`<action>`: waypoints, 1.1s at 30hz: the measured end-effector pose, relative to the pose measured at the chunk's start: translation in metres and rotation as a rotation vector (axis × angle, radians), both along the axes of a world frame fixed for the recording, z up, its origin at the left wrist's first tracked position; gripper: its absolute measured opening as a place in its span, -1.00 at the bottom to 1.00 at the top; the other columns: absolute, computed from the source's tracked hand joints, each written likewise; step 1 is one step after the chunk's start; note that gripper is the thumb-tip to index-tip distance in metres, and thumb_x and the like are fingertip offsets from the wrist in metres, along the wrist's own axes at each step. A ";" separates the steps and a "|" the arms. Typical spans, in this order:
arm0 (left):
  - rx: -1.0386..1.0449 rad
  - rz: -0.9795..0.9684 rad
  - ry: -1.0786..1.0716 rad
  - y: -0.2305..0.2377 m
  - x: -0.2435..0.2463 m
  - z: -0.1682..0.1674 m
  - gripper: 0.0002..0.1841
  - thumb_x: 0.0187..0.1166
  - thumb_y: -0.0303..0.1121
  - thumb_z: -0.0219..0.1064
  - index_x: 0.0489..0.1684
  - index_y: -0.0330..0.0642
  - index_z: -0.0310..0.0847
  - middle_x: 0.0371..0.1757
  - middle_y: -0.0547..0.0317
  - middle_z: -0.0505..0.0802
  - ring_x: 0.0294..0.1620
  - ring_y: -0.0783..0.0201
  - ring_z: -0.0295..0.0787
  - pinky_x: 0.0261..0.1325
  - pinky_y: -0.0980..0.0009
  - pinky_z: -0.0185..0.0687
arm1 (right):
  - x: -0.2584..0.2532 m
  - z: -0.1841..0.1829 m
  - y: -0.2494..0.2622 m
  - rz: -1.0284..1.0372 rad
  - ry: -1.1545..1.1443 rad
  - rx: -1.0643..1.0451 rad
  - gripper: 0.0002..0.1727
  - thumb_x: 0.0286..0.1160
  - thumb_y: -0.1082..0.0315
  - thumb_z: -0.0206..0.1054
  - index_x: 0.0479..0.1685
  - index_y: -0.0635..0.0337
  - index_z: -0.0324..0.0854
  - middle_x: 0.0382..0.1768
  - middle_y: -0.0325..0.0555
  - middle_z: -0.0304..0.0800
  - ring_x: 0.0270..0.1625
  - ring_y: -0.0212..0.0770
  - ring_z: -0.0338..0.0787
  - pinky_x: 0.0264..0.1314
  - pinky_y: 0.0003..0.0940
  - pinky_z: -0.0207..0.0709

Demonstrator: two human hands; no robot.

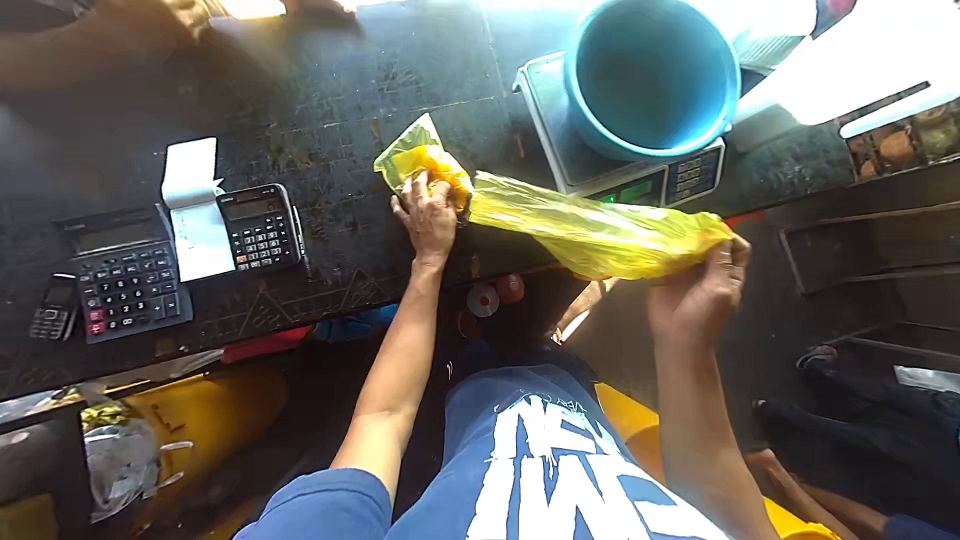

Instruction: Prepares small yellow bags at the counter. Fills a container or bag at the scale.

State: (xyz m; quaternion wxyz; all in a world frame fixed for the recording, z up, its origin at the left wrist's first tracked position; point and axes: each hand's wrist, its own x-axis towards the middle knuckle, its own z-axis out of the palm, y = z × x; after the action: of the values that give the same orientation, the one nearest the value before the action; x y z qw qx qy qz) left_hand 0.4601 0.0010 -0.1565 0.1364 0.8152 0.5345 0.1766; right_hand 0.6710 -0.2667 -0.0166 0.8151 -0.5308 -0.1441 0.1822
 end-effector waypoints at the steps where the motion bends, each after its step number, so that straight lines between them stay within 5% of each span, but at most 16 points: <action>1: -0.005 0.001 0.003 0.002 -0.002 0.001 -0.70 0.71 -0.20 0.16 0.20 0.01 0.76 0.62 -0.05 0.59 0.72 -0.25 0.30 0.64 -0.48 -0.04 | 0.015 0.003 -0.012 -0.074 -0.061 -0.014 -0.73 0.91 0.30 -0.23 0.18 -0.12 0.40 -0.02 -0.32 0.76 0.10 -0.27 0.82 0.19 -0.14 0.75; 4: -0.098 -0.154 0.014 0.010 -0.014 0.018 -0.64 0.60 -0.27 0.27 0.31 -0.11 0.70 0.66 -0.24 0.51 0.68 -0.37 0.31 0.52 -0.54 0.15 | 0.060 0.006 -0.056 -0.168 -0.221 -0.183 -0.75 0.90 0.31 -0.16 0.24 -0.05 0.41 -0.05 -0.40 0.72 0.02 -0.40 0.79 0.16 -0.26 0.74; 7: -0.095 -0.280 -0.167 -0.031 -0.019 0.089 -0.41 0.53 -0.35 0.29 0.64 -0.13 0.41 0.83 -0.30 0.13 0.82 -0.29 0.04 0.74 -0.31 0.09 | 0.103 0.005 -0.107 -0.060 -0.248 -0.262 -0.76 0.88 0.24 -0.07 0.20 -0.06 0.51 -0.10 -0.40 0.75 -0.10 -0.44 0.80 0.01 -0.33 0.78; 10: -0.035 -0.436 -0.413 -0.140 0.069 0.172 -0.24 0.64 0.02 0.25 0.76 -0.20 0.15 0.88 -0.04 0.07 0.87 0.10 0.01 0.77 0.10 0.22 | 0.142 -0.002 -0.150 0.154 -0.319 -0.281 -0.79 0.84 0.26 -0.01 0.12 -0.07 0.56 -0.14 -0.48 0.73 -0.18 -0.55 0.75 -0.12 -0.49 0.75; 12: -0.387 -0.726 -0.636 -0.226 0.157 0.176 -0.06 0.39 0.18 0.51 0.76 -0.04 0.20 0.80 0.23 0.31 0.76 0.29 0.25 0.68 0.22 0.40 | 0.157 -0.001 -0.171 0.354 -0.367 -0.281 -0.79 0.78 0.36 0.02 0.12 0.03 0.57 -0.12 -0.42 0.73 -0.19 -0.57 0.73 -0.14 -0.55 0.71; 13: -0.634 -0.870 -0.706 -0.263 0.198 0.165 -0.06 0.25 0.09 0.63 0.69 -0.04 0.31 0.73 0.22 0.42 0.69 0.29 0.36 0.62 0.20 0.48 | 0.164 0.005 -0.180 0.443 -0.389 -0.298 -0.79 0.77 0.39 0.05 0.12 0.07 0.57 -0.12 -0.39 0.74 -0.21 -0.56 0.73 -0.16 -0.57 0.71; 15: -1.030 -1.032 -0.713 -0.316 0.259 0.143 -0.33 0.31 -0.22 0.62 0.44 -0.21 0.51 0.31 0.19 0.77 0.25 0.37 0.73 0.27 0.29 0.76 | 0.179 0.019 -0.201 0.493 -0.461 -0.353 -0.82 0.76 0.41 0.11 0.13 0.12 0.60 -0.16 -0.34 0.77 -0.30 -0.55 0.74 -0.27 -0.60 0.71; 18: -1.132 -1.095 -0.632 -0.343 0.298 0.136 -0.83 0.63 -0.43 0.31 0.03 -0.32 0.66 -0.24 0.12 0.85 -0.29 0.37 0.80 -0.18 0.37 0.79 | 0.212 0.033 -0.254 0.207 -0.551 -0.467 -0.81 0.75 0.36 0.21 0.18 0.13 0.62 -0.27 -0.35 0.80 -0.40 -0.57 0.73 -0.35 -0.63 0.69; 23: -1.105 -1.084 -0.799 -0.368 0.313 0.141 -0.93 0.67 -0.35 0.32 -0.08 -0.11 0.60 -0.30 0.28 0.82 -0.33 0.45 0.78 -0.22 0.46 0.78 | 0.239 0.013 -0.325 -0.120 -0.149 -0.129 -0.79 0.80 0.22 0.13 0.20 -0.06 0.62 -0.61 -0.43 0.51 -0.64 -0.52 0.51 -0.51 -0.58 0.55; 25: -1.121 -1.039 -0.881 -0.372 0.309 0.135 -0.90 0.67 -0.29 0.36 -0.03 -0.03 0.64 -0.23 0.33 0.85 -0.26 0.47 0.81 -0.14 0.46 0.81 | 0.231 -0.009 -0.335 -0.147 0.049 0.008 -0.66 0.82 -0.08 0.03 0.22 -0.22 0.63 -0.50 -0.53 0.62 -0.51 -0.55 0.63 -0.37 -0.55 0.65; 28: -1.159 -0.900 -0.986 -0.375 0.297 0.118 -0.82 0.67 -0.22 0.37 0.11 0.03 0.67 -0.08 0.31 0.86 -0.12 0.41 0.83 0.00 0.36 0.83 | 0.195 -0.045 -0.323 0.024 0.278 0.054 -0.10 0.27 -0.70 0.00 0.47 -0.35 0.49 0.16 -0.36 0.79 0.18 -0.23 0.80 0.21 -0.03 0.73; 30: -1.200 -0.807 -1.056 -0.372 0.289 0.108 -0.77 0.68 -0.28 0.35 0.22 0.05 0.68 0.00 0.28 0.88 -0.04 0.38 0.85 0.10 0.32 0.83 | 0.174 -0.064 -0.298 0.119 0.311 0.075 0.05 0.16 -0.71 0.13 0.55 -0.16 0.49 0.34 -0.20 0.73 0.40 -0.08 0.71 0.40 0.16 0.62; 33: -1.184 -0.739 -1.111 -0.360 0.273 0.092 -0.76 0.69 -0.36 0.33 0.25 0.03 0.68 0.00 0.27 0.89 -0.02 0.38 0.86 0.14 0.31 0.82 | 0.169 -0.067 -0.247 0.154 0.279 -0.104 -0.08 0.28 -0.51 0.34 0.48 0.02 0.50 0.30 -0.21 0.73 0.35 -0.21 0.73 0.39 -0.03 0.68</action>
State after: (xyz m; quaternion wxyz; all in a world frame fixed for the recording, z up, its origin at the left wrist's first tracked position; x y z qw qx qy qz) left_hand 0.7327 -0.3593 -0.0647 0.8226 0.5283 0.0980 0.1860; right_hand 0.8405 -0.5141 -0.0841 0.7823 -0.5291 -0.0601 0.3232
